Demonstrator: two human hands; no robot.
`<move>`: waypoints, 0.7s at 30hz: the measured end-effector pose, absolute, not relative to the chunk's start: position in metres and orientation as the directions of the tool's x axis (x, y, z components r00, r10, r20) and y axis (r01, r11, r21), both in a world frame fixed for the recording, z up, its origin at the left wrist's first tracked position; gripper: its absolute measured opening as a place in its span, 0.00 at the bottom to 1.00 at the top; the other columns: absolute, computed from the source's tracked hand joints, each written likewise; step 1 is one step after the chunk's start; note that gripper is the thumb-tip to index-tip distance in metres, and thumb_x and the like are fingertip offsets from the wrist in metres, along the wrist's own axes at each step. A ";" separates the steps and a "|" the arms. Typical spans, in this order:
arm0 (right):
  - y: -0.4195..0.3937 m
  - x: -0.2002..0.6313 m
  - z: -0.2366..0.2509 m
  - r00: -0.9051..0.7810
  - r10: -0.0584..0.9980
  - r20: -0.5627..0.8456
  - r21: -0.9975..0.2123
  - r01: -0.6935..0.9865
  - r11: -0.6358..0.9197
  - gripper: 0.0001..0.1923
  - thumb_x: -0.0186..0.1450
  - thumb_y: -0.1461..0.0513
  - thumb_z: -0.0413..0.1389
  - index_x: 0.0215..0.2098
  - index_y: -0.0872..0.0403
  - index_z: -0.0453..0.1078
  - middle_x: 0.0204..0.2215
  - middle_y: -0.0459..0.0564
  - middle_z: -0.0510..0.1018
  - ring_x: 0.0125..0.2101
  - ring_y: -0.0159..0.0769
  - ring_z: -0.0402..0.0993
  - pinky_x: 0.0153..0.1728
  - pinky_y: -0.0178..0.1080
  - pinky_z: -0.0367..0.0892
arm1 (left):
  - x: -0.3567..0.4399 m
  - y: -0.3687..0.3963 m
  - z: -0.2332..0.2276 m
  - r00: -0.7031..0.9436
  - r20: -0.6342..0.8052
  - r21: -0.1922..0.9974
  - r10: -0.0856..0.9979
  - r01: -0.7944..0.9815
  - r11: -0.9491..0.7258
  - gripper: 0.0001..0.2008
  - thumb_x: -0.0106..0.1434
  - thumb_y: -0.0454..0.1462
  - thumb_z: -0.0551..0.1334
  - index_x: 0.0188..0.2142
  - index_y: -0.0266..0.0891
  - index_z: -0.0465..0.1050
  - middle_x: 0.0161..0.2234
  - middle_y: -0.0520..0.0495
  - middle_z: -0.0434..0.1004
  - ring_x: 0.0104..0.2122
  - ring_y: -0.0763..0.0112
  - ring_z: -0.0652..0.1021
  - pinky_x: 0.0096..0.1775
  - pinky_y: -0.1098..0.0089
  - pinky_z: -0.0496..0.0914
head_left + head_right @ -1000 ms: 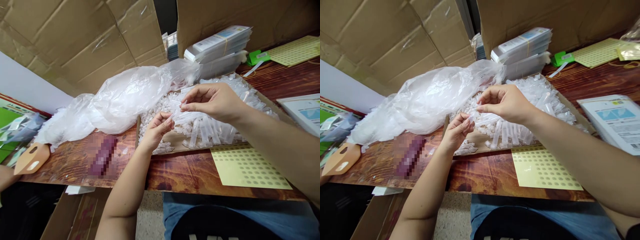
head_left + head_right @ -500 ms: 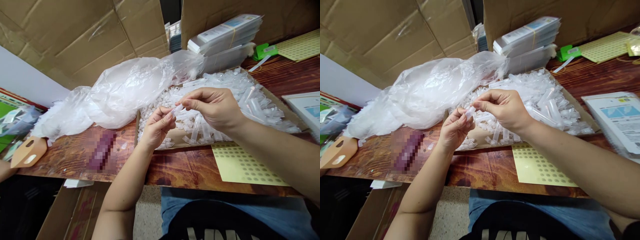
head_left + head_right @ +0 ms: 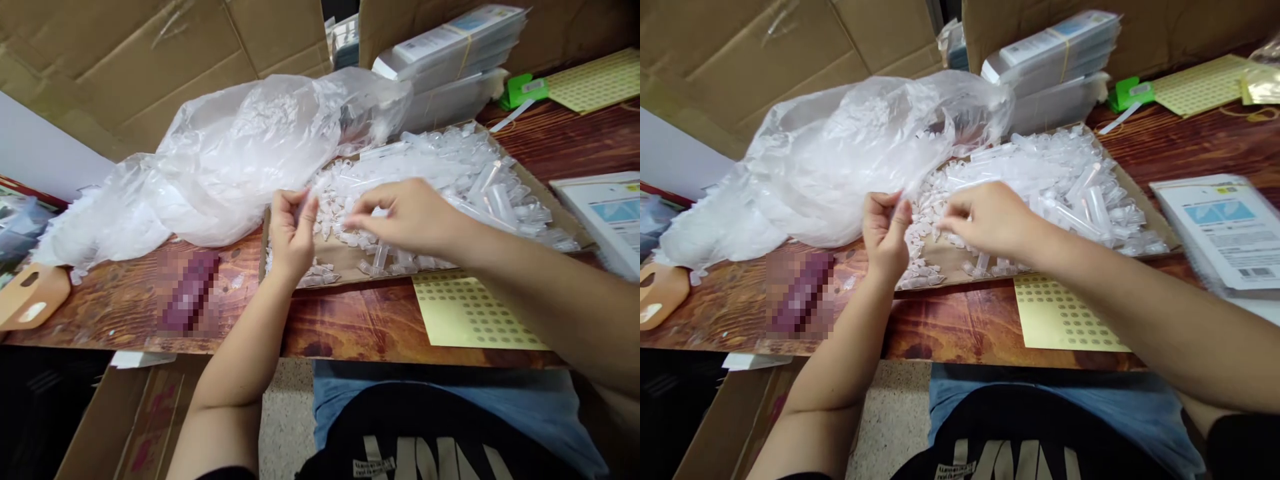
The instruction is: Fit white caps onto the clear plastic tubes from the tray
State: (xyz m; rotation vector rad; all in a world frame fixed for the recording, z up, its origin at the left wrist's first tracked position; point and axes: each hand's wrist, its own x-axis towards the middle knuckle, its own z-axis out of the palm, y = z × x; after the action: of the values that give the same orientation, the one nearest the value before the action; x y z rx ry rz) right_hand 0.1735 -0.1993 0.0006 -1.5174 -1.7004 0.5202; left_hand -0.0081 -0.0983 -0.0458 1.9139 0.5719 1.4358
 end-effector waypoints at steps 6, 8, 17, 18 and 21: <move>-0.206 0.148 -0.003 -0.269 0.954 -0.129 -0.213 0.948 0.238 0.05 0.67 0.64 0.61 0.35 0.55 0.79 0.35 0.56 0.83 0.47 0.52 0.76 0.48 0.48 0.62 | -0.011 -0.094 -0.046 0.268 0.666 0.721 0.696 0.003 -0.692 0.18 0.71 0.54 0.65 0.41 0.42 0.70 0.33 0.51 0.70 0.32 0.72 0.72 0.37 0.69 0.68; -0.206 0.143 -0.007 -0.284 0.946 -0.153 -0.240 0.940 0.243 0.04 0.67 0.66 0.60 0.38 0.55 0.79 0.39 0.56 0.83 0.48 0.52 0.77 0.49 0.47 0.62 | -0.011 -0.100 -0.043 0.339 0.612 0.752 0.714 0.029 -0.659 0.20 0.69 0.55 0.66 0.39 0.41 0.70 0.31 0.51 0.70 0.30 0.73 0.71 0.34 0.69 0.66; -0.198 0.200 0.000 -0.015 0.856 0.516 -0.605 0.701 0.377 0.12 0.67 0.59 0.64 0.45 0.50 0.68 0.40 0.50 0.77 0.35 0.39 0.75 0.37 0.41 0.71 | -0.007 -0.104 -0.028 0.552 0.285 0.958 0.784 -0.175 -0.226 0.28 0.58 0.57 0.74 0.27 0.41 0.62 0.19 0.59 0.54 0.20 0.78 0.56 0.25 0.71 0.52; -0.198 0.205 0.001 -0.033 0.807 0.589 -0.564 0.698 0.440 0.11 0.66 0.59 0.65 0.44 0.49 0.69 0.40 0.49 0.77 0.36 0.39 0.76 0.37 0.42 0.72 | -0.007 -0.105 -0.026 0.576 0.266 0.963 0.773 -0.196 -0.185 0.28 0.57 0.56 0.74 0.28 0.41 0.62 0.19 0.59 0.54 0.20 0.79 0.56 0.25 0.71 0.53; -0.197 0.207 0.000 -0.140 0.666 0.733 -0.419 0.679 0.603 0.09 0.66 0.59 0.66 0.39 0.49 0.70 0.37 0.48 0.79 0.33 0.37 0.75 0.36 0.42 0.73 | -0.006 -0.111 -0.023 0.647 0.225 0.969 0.728 -0.226 -0.098 0.27 0.57 0.55 0.76 0.29 0.41 0.63 0.20 0.59 0.57 0.21 0.79 0.58 0.25 0.72 0.55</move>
State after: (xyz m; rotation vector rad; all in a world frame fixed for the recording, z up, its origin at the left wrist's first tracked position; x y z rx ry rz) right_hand 0.2066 -0.1966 0.0003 -1.0857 -1.8406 -0.0164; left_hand -0.0057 -0.1109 -0.0228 1.4609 0.4463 0.8462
